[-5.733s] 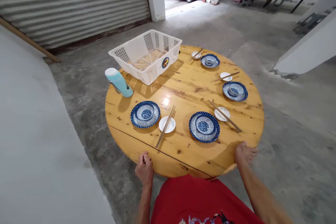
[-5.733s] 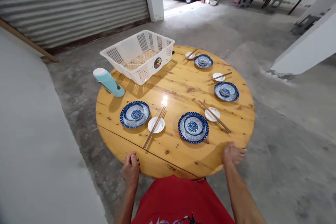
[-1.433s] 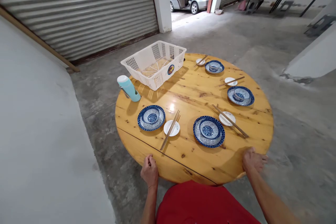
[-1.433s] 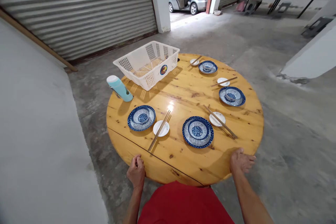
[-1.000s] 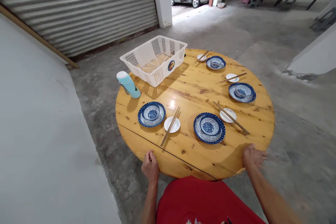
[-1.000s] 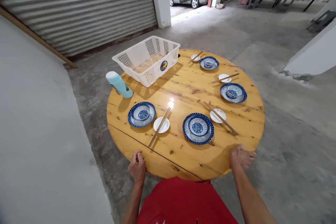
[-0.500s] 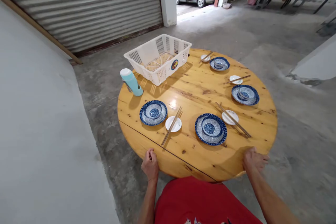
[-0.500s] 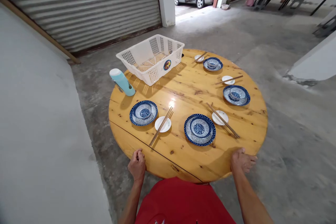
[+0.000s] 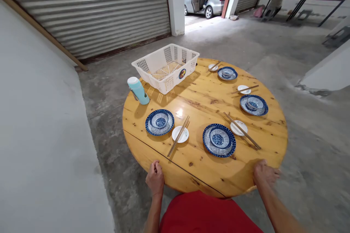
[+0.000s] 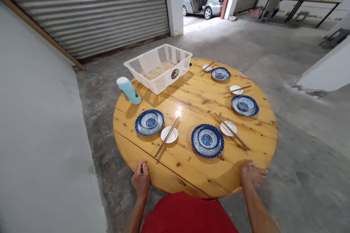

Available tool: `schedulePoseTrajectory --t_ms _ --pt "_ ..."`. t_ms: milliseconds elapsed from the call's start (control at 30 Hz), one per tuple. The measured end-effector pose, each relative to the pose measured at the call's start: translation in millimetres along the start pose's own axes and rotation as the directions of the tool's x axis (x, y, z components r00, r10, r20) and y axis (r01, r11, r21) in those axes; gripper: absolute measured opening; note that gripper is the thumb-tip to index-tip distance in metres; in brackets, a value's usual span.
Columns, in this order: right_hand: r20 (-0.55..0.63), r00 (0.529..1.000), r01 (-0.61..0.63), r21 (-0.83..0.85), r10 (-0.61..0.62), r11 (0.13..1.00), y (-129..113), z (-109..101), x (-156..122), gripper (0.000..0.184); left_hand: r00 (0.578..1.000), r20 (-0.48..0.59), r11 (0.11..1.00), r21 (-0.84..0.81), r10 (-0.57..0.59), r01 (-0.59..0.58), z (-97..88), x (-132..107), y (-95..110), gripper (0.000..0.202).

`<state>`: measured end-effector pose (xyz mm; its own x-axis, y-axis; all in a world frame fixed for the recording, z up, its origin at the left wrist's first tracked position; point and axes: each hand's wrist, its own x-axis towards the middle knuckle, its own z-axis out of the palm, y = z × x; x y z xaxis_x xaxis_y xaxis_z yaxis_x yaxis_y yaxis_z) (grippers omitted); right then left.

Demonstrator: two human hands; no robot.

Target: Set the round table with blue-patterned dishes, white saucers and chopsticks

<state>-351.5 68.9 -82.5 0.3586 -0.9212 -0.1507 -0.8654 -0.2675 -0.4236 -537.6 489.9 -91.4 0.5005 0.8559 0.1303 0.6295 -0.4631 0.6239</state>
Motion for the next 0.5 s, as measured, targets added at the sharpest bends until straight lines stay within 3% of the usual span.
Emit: schedulePoseTrajectory --t_ms 267,500 --pt "-0.006 1.0 0.008 -0.017 -0.008 1.0 1.5 5.3 3.7 0.071 1.0 0.001 1.0 -0.016 -0.014 0.014 -1.6 -1.0 3.8 0.026" --pt "0.051 0.999 0.015 0.021 -0.016 1.0 -0.3 -4.1 -2.6 0.068 1.0 -0.008 1.0 -0.025 -0.007 0.007 0.0 -0.3 1.9 0.026"
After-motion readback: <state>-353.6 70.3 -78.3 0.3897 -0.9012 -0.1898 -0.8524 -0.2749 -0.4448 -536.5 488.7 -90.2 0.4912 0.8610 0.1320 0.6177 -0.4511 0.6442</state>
